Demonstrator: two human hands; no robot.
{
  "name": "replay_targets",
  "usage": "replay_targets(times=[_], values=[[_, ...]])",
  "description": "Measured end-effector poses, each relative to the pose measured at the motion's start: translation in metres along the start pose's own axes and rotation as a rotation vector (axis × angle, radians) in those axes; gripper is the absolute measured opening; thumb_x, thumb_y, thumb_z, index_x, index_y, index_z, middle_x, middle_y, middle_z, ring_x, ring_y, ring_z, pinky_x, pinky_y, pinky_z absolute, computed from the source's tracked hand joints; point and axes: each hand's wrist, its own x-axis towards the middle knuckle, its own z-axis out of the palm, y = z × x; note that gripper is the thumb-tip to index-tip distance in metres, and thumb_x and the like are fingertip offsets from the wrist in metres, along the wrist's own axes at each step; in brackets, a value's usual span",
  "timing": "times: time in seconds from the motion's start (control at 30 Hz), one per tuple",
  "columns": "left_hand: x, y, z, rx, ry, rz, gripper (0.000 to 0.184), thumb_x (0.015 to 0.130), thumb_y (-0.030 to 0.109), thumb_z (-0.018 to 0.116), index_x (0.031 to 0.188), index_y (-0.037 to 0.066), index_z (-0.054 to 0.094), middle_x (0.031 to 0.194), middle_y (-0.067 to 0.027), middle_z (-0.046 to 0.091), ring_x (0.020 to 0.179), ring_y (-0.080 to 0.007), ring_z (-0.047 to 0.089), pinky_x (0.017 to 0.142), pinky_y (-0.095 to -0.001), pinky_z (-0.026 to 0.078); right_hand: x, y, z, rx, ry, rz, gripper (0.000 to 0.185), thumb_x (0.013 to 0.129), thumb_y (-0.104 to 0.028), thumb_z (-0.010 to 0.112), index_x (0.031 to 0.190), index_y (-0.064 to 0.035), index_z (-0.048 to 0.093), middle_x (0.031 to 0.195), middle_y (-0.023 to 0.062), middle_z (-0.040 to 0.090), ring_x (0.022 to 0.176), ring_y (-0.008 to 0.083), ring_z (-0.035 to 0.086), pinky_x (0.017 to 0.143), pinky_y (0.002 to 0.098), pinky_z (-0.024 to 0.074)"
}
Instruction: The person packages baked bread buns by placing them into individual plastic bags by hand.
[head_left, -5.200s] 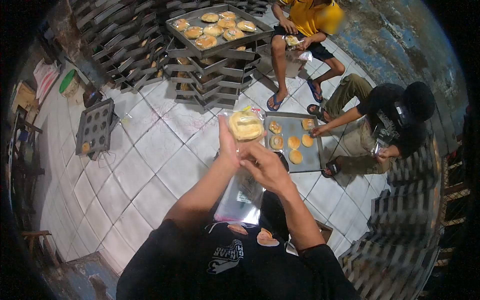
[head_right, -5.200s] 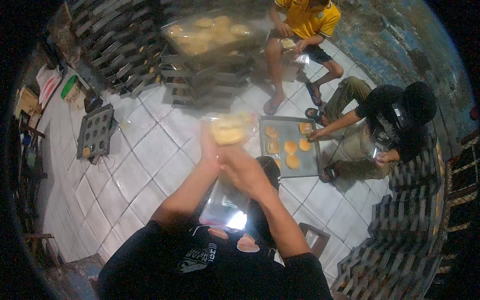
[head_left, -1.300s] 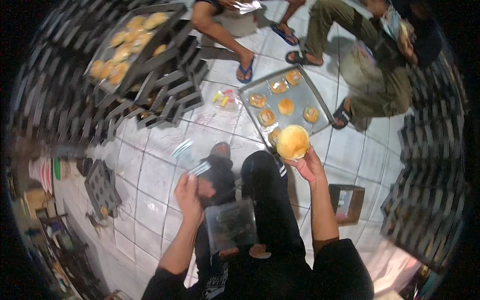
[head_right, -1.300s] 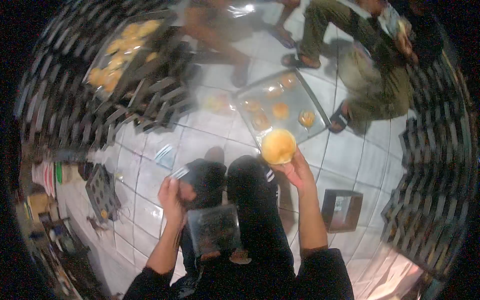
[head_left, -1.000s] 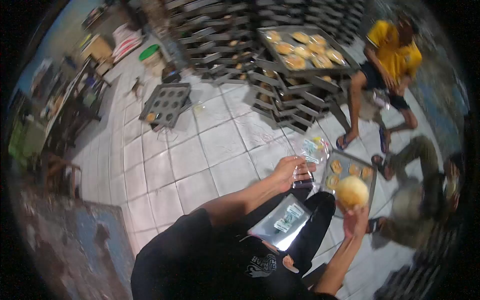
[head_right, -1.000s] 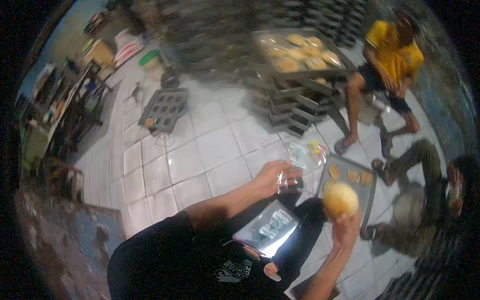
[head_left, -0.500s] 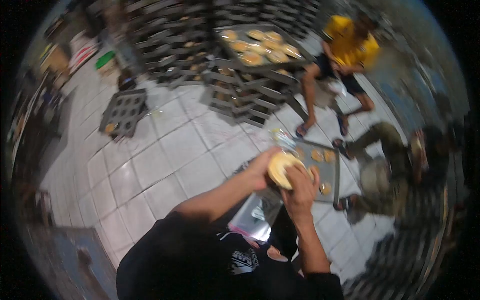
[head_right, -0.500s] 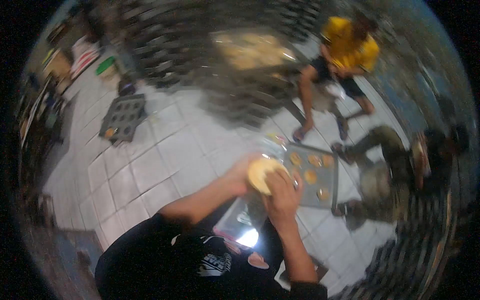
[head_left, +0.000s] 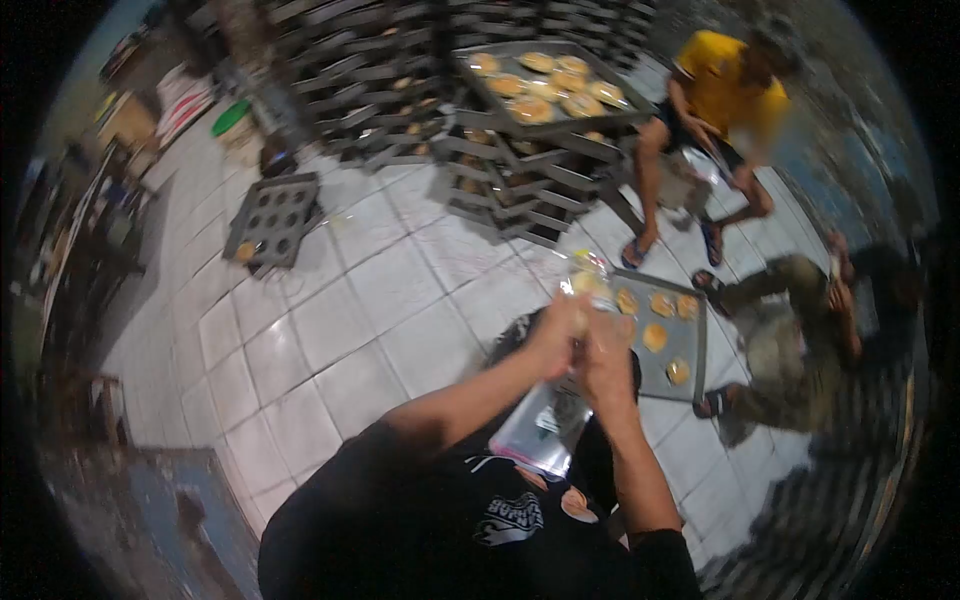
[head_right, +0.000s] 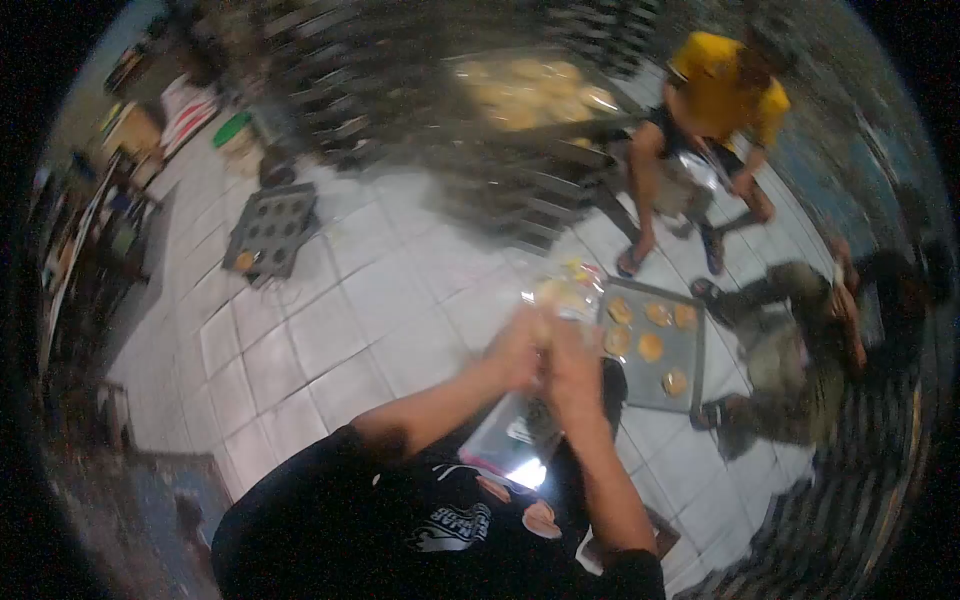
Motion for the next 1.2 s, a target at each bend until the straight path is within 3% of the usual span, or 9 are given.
replay_targets(times=[0.23,0.43,0.57,0.67,0.73,0.87,1.0,1.13,1.2], values=[[-0.008,-0.002,0.05,-0.02,0.101,0.2,0.068,0.097,0.025,0.071,0.153,0.018,0.032,0.145,-0.0065,0.049,0.132,-0.0226,0.05,0.111,-0.0426,0.044,0.014,-0.009,-0.018,-0.159,0.225,-0.126,0.044,0.088,-0.008,0.068,0.131,-0.0045,0.059,0.118,0.0164,0.067,0.114,0.0373,0.063,0.111,0.0589,0.0366],[0.021,0.019,0.02,-0.226,0.068,-0.005,0.066,0.1,0.059,0.054,0.142,0.008,0.051,0.135,-0.0154,0.059,0.12,-0.0298,0.061,0.099,-0.0479,0.055,0.018,-0.023,-0.04,-0.003,0.21,-0.199,0.034,0.085,-0.005,0.077,0.118,-0.006,0.066,0.114,0.01,0.071,0.106,0.0292,0.067,0.105,0.0445,0.045],[0.021,0.03,0.028,-0.204,-0.039,-0.046,0.073,0.103,0.066,0.038,0.142,0.006,0.051,0.141,-0.017,0.057,0.128,-0.0349,0.058,0.107,-0.0557,0.05,0.005,-0.017,-0.015,0.271,0.106,-0.179,0.014,0.089,-0.004,0.075,0.095,-0.0032,0.062,0.097,0.0119,0.067,0.079,0.0252,0.065,0.074,0.0359,0.0521],[0.016,0.035,0.015,0.556,-0.105,0.337,0.072,0.104,0.065,0.037,0.143,0.007,0.051,0.141,-0.0173,0.058,0.129,-0.0366,0.057,0.108,-0.0568,0.049,-0.017,-0.03,-0.023,1.155,-0.397,-0.113,0.018,0.089,-0.004,0.075,0.084,-0.0048,0.058,0.095,0.0099,0.066,0.077,0.0202,0.062,0.07,0.0338,0.0502],[0.022,0.048,0.001,-0.12,-0.053,0.076,0.066,0.105,0.062,0.037,0.142,0.009,0.052,0.139,-0.0156,0.059,0.127,-0.0356,0.057,0.109,-0.0566,0.047,-0.045,-0.039,-0.032,1.32,-0.622,-0.241,0.019,0.089,-0.003,0.075,0.081,-0.0055,0.057,0.094,0.007,0.065,0.078,0.0142,0.06,0.069,0.0301,0.049],[0.015,0.042,-0.02,-0.09,-0.081,0.208,0.063,0.105,0.061,0.037,0.136,0.009,0.056,0.133,-0.0162,0.061,0.118,-0.0345,0.061,0.103,-0.0565,0.049,-0.023,-0.02,-0.025,0.844,0.129,0.179,0.014,0.089,0.001,0.073,0.096,-0.002,0.061,0.099,0.0084,0.066,0.075,0.0105,0.059,0.063,0.0263,0.0492],[0.009,0.019,0.011,-0.015,0.164,0.007,0.061,0.105,0.059,0.037,0.132,0.009,0.058,0.126,-0.0152,0.064,0.114,-0.0338,0.063,0.1,-0.0514,0.052,-0.009,-0.012,0.008,0.621,0.087,0.003,0.018,0.094,-0.005,0.068,0.081,-0.0019,0.057,0.087,0.0043,0.062,0.072,0.0102,0.059,0.058,0.0268,0.0468],[0.016,0.034,-0.034,0.67,0.007,0.424,0.06,0.107,0.058,0.035,0.133,0.008,0.057,0.127,-0.0163,0.064,0.117,-0.0343,0.062,0.102,-0.0525,0.051,-0.05,-0.023,-0.039,1.672,-0.656,-0.227,0.025,0.09,-0.007,0.076,0.08,-0.0042,0.053,0.088,0.0085,0.063,0.081,0.0135,0.061,0.068,0.03,0.0491],[0.007,0.048,-0.046,0.275,-0.007,0.231,0.061,0.108,0.058,0.034,0.134,0.008,0.056,0.131,-0.0165,0.063,0.121,-0.0343,0.061,0.105,-0.0535,0.05,-0.049,-0.009,-0.023,1.26,-0.192,0.144,0.023,0.088,-0.008,0.079,0.091,-0.0028,0.057,0.094,0.0096,0.064,0.084,0.0172,0.062,0.072,0.0317,0.0505]])
